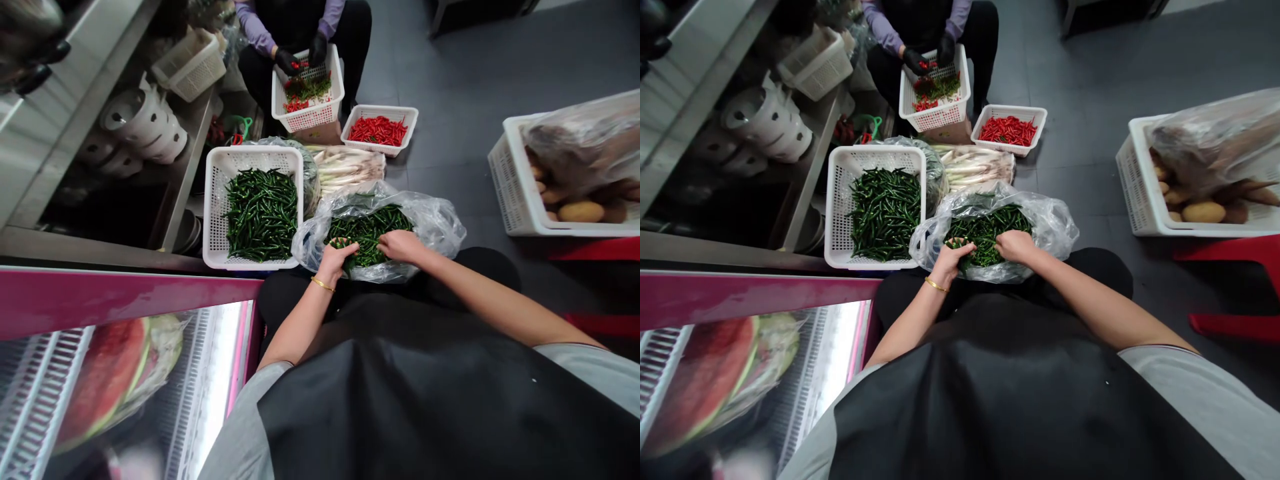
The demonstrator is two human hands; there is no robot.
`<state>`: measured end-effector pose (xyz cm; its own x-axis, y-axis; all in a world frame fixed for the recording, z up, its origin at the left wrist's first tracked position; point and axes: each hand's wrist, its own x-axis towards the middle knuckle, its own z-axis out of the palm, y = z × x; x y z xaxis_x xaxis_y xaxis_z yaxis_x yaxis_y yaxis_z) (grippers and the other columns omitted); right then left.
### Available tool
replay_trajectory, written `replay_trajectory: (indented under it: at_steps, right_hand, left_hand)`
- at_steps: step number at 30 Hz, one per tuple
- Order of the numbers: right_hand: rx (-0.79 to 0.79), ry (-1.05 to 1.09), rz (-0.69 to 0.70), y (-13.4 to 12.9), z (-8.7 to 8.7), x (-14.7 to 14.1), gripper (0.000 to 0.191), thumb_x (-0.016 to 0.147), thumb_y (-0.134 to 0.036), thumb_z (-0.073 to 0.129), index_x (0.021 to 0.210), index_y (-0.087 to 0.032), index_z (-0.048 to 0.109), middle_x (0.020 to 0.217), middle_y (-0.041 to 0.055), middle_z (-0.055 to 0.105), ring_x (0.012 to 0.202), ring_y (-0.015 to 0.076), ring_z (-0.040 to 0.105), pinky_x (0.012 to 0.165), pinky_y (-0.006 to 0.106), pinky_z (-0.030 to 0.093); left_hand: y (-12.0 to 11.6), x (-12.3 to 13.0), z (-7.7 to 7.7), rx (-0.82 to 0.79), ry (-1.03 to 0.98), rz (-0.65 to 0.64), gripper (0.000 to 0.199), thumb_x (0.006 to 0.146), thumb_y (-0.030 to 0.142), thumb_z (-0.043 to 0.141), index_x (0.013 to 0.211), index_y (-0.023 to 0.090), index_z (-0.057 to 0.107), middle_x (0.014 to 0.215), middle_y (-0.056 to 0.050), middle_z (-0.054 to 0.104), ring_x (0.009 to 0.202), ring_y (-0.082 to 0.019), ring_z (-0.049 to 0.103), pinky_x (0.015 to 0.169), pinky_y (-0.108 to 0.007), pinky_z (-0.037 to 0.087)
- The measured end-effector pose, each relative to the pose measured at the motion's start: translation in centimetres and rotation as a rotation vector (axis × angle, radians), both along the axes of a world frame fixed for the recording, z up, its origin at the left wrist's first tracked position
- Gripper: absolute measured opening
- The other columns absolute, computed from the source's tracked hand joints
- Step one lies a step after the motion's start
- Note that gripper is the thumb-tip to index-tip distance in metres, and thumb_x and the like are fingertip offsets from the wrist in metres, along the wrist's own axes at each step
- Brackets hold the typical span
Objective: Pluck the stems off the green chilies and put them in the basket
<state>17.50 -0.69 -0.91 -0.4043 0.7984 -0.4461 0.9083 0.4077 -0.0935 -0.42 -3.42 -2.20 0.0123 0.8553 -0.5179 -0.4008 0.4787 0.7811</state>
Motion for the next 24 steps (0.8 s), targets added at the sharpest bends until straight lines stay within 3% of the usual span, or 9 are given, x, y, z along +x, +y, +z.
replay_trajectory:
  at_steps: [3,5,7,10,13,16,18,20,24]
  right_hand:
    - [0.099,0.099,0.105,-0.6,1.3,-0.2,0.038,0.095,-0.034,0.032,0.098,-0.015,0.065,0.092,0.0129,0.069,0.079,0.0211,0.064,0.058,0.027,0.036]
    - [0.145,0.160,0.205,-0.9,1.9,-0.7,0.036,0.095,-0.028,0.031,0.107,-0.012,0.062,0.096,0.0139,0.067,0.076,0.0192,0.063,0.057,0.026,0.034]
    - [0.166,0.199,0.275,-0.9,2.2,-1.1,0.035,0.094,-0.023,0.031,0.113,-0.011,0.058,0.096,0.0142,0.065,0.074,0.0180,0.062,0.057,0.026,0.033]
    - [0.156,0.204,0.273,-0.2,2.4,-1.3,0.032,0.094,-0.023,0.032,0.105,-0.011,0.060,0.092,0.0126,0.064,0.071,0.0169,0.060,0.057,0.026,0.032]
    - [0.147,0.183,0.276,0.8,2.7,-1.2,0.029,0.092,-0.022,0.034,0.096,-0.013,0.061,0.088,0.0119,0.064,0.065,0.0158,0.058,0.054,0.026,0.030]
    - [0.119,0.256,0.290,1.4,2.9,-1.1,0.022,0.087,-0.018,0.039,0.088,-0.014,0.060,0.083,0.0107,0.064,0.063,0.0154,0.057,0.054,0.026,0.030]
    - [0.081,0.422,0.199,1.4,2.9,-1.0,0.020,0.086,-0.023,0.041,0.076,-0.017,0.057,0.075,0.0081,0.063,0.063,0.0155,0.056,0.057,0.025,0.034]
    - [0.004,0.649,0.017,1.3,2.8,-0.9,0.027,0.088,-0.033,0.041,0.066,-0.020,0.051,0.063,0.0038,0.059,0.060,0.0148,0.054,0.058,0.025,0.037]
    - [-0.335,1.103,-0.349,-0.1,3.5,-1.4,0.037,0.083,-0.051,0.048,0.061,-0.022,0.045,0.048,-0.0024,0.047,0.047,0.0126,0.044,0.051,0.027,0.038]
  left_hand:
    - [-0.2,1.6,-0.9,-0.087,-0.106,-0.008,0.038,0.047,0.031,0.086,0.065,0.012,0.058,0.059,0.000,0.061,0.054,-0.010,0.056,0.060,-0.026,0.045]
    - [0.3,2.3,-1.0,-0.062,-0.162,0.040,0.038,0.046,0.032,0.086,0.065,0.012,0.058,0.058,0.002,0.059,0.053,-0.009,0.054,0.060,-0.026,0.044]
    - [1.1,2.5,-0.5,0.036,-0.166,0.086,0.039,0.043,0.029,0.087,0.065,0.013,0.059,0.060,0.003,0.058,0.056,-0.008,0.054,0.062,-0.025,0.043]
    - [2.3,1.3,0.6,0.113,-0.128,0.096,0.039,0.043,0.027,0.087,0.068,0.013,0.060,0.066,0.002,0.062,0.060,-0.009,0.055,0.065,-0.025,0.043]
    - [2.5,-0.3,1.7,0.049,-0.106,-0.086,0.038,0.050,0.036,0.084,0.069,0.013,0.061,0.067,-0.001,0.063,0.058,-0.010,0.055,0.065,-0.028,0.044]
    - [1.8,-0.9,2.6,0.104,-0.034,-0.260,0.043,0.045,0.029,0.086,0.074,0.013,0.059,0.066,0.002,0.062,0.059,-0.009,0.054,0.067,-0.028,0.044]
    - [1.5,-0.6,3.1,0.174,-0.010,-0.230,0.050,0.040,0.024,0.087,0.079,0.014,0.057,0.070,0.004,0.062,0.063,-0.009,0.055,0.071,-0.028,0.044]
    - [1.5,-0.3,3.7,0.209,-0.038,-0.153,0.053,0.041,0.026,0.087,0.082,0.015,0.055,0.076,0.003,0.063,0.068,-0.010,0.057,0.076,-0.031,0.044]
    - [2.4,-0.4,5.6,0.249,-0.049,-0.183,0.051,0.044,0.029,0.086,0.081,0.015,0.054,0.077,0.001,0.063,0.070,-0.012,0.058,0.080,-0.034,0.044]
